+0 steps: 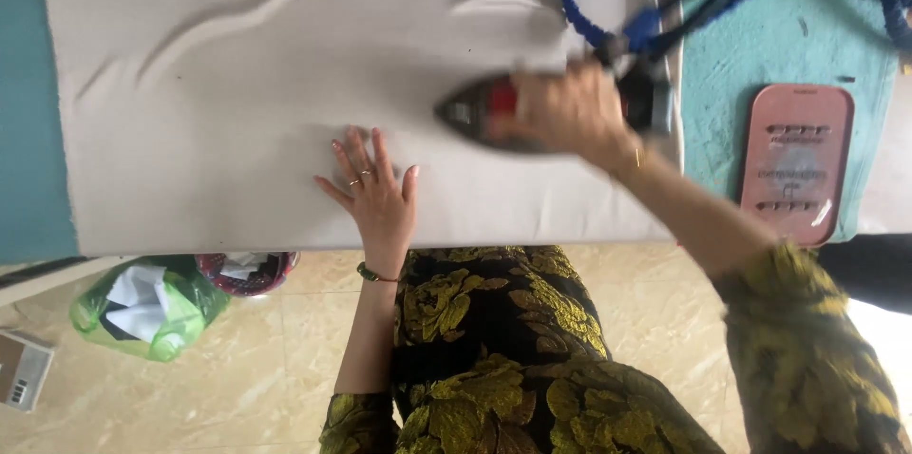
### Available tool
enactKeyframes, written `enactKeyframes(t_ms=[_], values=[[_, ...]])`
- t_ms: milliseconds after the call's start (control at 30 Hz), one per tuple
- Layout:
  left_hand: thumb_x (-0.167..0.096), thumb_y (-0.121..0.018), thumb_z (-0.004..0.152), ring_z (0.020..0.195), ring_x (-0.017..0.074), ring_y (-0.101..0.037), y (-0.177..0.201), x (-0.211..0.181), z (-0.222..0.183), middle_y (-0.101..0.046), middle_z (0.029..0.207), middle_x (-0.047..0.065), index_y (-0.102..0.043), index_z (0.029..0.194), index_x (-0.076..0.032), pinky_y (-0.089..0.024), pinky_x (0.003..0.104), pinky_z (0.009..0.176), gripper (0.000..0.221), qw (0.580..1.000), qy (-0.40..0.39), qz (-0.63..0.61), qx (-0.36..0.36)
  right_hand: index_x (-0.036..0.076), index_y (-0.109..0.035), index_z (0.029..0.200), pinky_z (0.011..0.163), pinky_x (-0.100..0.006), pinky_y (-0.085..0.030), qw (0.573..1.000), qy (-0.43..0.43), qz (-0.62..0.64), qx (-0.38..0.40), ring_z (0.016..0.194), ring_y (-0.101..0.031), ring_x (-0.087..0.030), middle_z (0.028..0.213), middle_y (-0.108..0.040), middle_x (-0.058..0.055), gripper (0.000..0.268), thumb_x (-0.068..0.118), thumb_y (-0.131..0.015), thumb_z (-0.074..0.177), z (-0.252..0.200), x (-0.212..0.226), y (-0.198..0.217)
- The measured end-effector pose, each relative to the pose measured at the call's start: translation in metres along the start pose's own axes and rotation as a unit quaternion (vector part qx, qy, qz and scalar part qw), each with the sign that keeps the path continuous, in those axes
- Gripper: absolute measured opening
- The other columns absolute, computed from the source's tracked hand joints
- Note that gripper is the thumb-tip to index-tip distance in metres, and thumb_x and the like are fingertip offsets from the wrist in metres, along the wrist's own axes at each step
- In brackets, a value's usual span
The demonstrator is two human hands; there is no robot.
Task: A person is ironing a large piece of white fabric on a pressing table, using a steam iron to remove wrinkles.
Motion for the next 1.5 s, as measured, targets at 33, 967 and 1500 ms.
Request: enactKeyframes(t_ms=[33,967,1500], values=[[-0.051,-0.052,0.104,0.158,0.0426,-0.008,-0.002,-0.002,-0.003,-0.014,0.172,0.020,-0.024,0.166,-0.014,0.004,0.076,0.116,0.077,1.000,0.008,0.008,-0.001,0.021,-0.069,0.088,0.057,-0.036,-0.054,0.998,0.014,0.064,0.005,0.049,-0.064,-0.026,0.054,-0.061,-0.004,0.063,0.083,-0.067,0.081,-0.019,0.009,0.005],[-0.049,-0.046,0.106,0.159,0.0411,-0.002,-0.016,-0.061,0.000,-0.006,0.173,0.018,-0.021,0.167,-0.014,0.007,0.076,0.116,0.075,0.999,-0.020,-0.011,0.046,0.017,-0.065,0.103,0.070,-0.038,-0.055,0.996,0.015,0.078,0.029,0.053,-0.066,-0.019,0.060,-0.063,-0.001,0.057,0.073,-0.055,0.094,-0.136,-0.013,0.046],[-0.053,-0.045,0.107,0.159,0.0403,-0.002,-0.017,-0.043,-0.013,-0.006,0.173,0.017,-0.018,0.167,-0.018,0.006,0.076,0.116,0.075,1.000,0.000,-0.002,0.024,0.020,-0.066,0.095,0.066,-0.035,-0.054,0.998,-0.061,-0.030,-0.012,0.050,-0.070,-0.025,0.055,-0.065,0.001,0.060,0.080,-0.073,0.095,-0.027,-0.100,-0.029]])
Point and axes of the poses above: each hand's wrist, its own z-axis towards the middle knuckle, its own y-axis out of the back of the hand, x = y × z, the point moved 7 cm from there along z, towards the middle knuckle
